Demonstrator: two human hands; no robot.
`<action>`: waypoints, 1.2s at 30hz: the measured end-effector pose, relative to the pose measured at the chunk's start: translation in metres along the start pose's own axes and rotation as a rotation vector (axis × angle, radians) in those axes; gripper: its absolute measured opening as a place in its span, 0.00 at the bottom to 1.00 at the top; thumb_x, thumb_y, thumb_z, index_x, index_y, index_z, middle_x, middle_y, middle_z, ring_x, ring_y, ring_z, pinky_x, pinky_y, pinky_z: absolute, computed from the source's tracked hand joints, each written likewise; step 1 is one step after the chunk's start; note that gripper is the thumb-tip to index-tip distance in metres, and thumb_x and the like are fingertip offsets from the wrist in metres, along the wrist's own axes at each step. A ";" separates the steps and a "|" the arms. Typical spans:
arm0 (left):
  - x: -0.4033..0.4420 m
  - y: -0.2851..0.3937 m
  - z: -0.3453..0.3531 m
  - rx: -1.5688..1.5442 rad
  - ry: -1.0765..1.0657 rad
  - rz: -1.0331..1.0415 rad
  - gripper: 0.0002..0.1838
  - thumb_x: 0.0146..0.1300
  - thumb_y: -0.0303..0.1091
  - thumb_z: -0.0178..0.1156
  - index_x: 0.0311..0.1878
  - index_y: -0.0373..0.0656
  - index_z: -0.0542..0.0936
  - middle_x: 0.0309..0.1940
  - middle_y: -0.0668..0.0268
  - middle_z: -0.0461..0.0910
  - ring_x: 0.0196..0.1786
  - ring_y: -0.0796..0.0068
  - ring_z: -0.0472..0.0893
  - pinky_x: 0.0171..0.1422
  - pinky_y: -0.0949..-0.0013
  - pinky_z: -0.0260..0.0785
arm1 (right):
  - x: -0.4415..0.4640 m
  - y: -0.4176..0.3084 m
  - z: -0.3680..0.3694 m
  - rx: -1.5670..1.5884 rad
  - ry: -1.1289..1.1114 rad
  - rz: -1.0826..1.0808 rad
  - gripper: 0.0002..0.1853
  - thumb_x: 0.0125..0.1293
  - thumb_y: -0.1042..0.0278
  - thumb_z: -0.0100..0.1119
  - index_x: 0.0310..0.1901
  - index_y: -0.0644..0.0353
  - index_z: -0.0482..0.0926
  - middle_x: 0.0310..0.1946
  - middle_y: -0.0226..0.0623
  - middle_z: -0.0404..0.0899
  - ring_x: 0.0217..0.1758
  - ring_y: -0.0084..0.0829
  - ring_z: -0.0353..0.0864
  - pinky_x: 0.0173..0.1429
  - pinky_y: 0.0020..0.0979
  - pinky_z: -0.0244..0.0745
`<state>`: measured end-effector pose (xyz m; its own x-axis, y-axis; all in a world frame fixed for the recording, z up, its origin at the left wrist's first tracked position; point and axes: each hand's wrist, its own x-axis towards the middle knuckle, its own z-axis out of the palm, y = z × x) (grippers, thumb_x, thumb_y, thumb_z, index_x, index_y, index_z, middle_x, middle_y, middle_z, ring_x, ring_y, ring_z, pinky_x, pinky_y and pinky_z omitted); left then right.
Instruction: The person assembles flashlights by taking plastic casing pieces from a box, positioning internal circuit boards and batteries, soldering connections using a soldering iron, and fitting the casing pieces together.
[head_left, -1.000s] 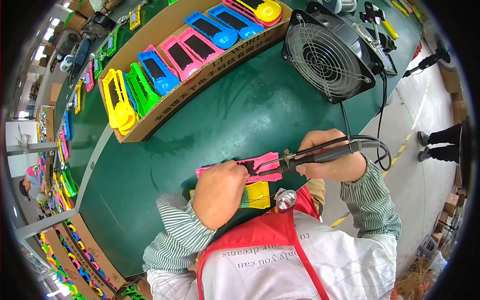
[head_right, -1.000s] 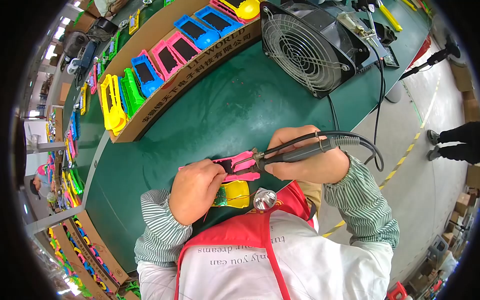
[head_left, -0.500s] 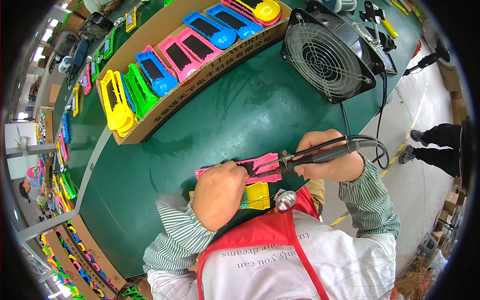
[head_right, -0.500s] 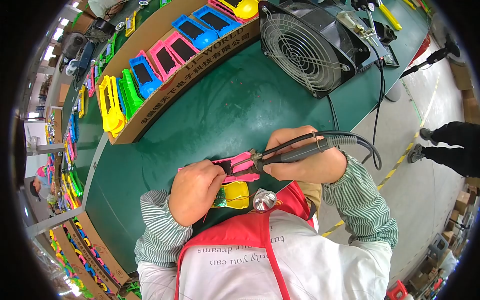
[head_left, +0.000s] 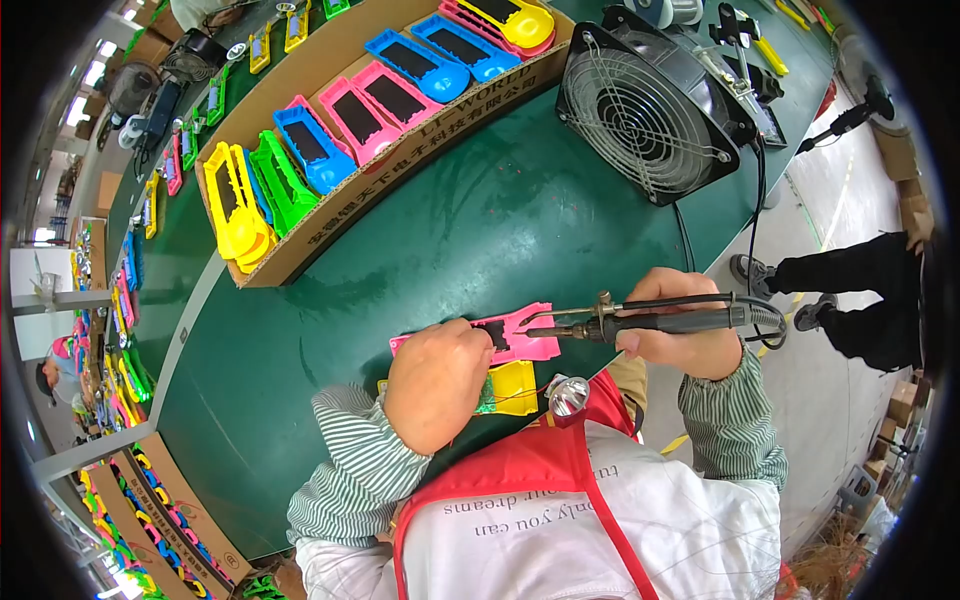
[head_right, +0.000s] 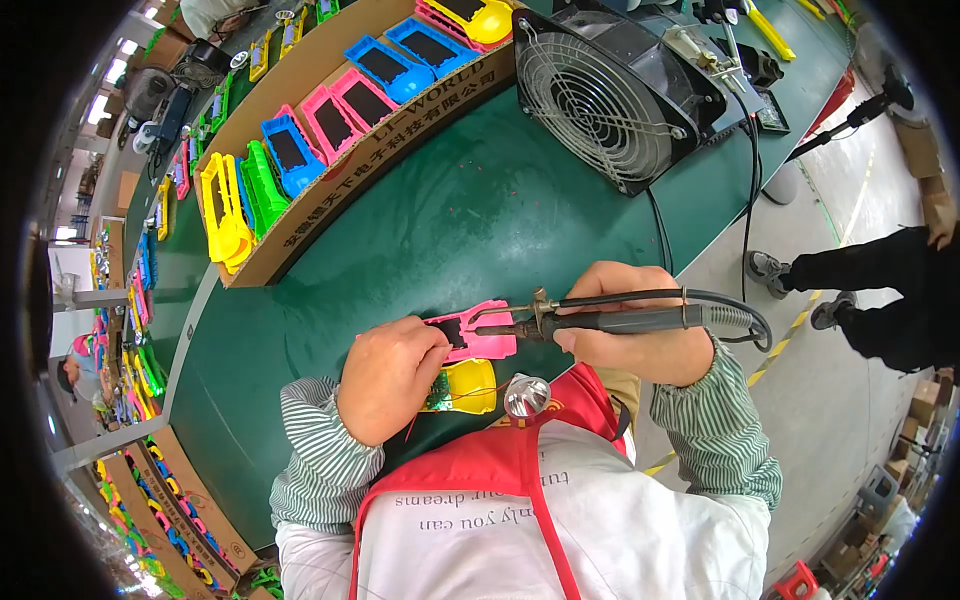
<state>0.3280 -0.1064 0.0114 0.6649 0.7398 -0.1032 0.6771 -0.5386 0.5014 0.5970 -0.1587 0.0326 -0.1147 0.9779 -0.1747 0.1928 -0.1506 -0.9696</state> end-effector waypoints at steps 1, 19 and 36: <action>0.000 0.000 0.000 -0.001 0.002 0.003 0.06 0.58 0.30 0.59 0.32 0.37 0.82 0.29 0.57 0.79 0.35 0.55 0.80 0.40 0.57 0.72 | -0.002 -0.001 0.002 0.013 0.018 0.019 0.10 0.53 0.73 0.69 0.33 0.68 0.78 0.22 0.34 0.82 0.26 0.19 0.80 0.30 0.23 0.74; -0.007 -0.002 0.002 -0.034 0.047 -0.027 0.06 0.59 0.30 0.60 0.35 0.37 0.81 0.31 0.56 0.79 0.38 0.53 0.79 0.43 0.56 0.71 | -0.014 0.002 0.013 0.000 0.123 -0.070 0.10 0.52 0.72 0.69 0.32 0.67 0.79 0.22 0.34 0.82 0.24 0.19 0.80 0.30 0.23 0.75; -0.068 -0.017 -0.001 -0.322 0.143 0.109 0.07 0.52 0.26 0.67 0.36 0.41 0.82 0.35 0.65 0.82 0.38 0.64 0.79 0.40 0.66 0.74 | -0.023 -0.002 0.032 -0.139 0.106 -0.192 0.11 0.51 0.70 0.70 0.31 0.66 0.78 0.20 0.34 0.80 0.21 0.21 0.77 0.26 0.25 0.72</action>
<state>0.2711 -0.1472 0.0110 0.6610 0.7466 0.0755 0.4558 -0.4794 0.7499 0.5679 -0.1859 0.0329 -0.0607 0.9975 0.0359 0.3106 0.0531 -0.9491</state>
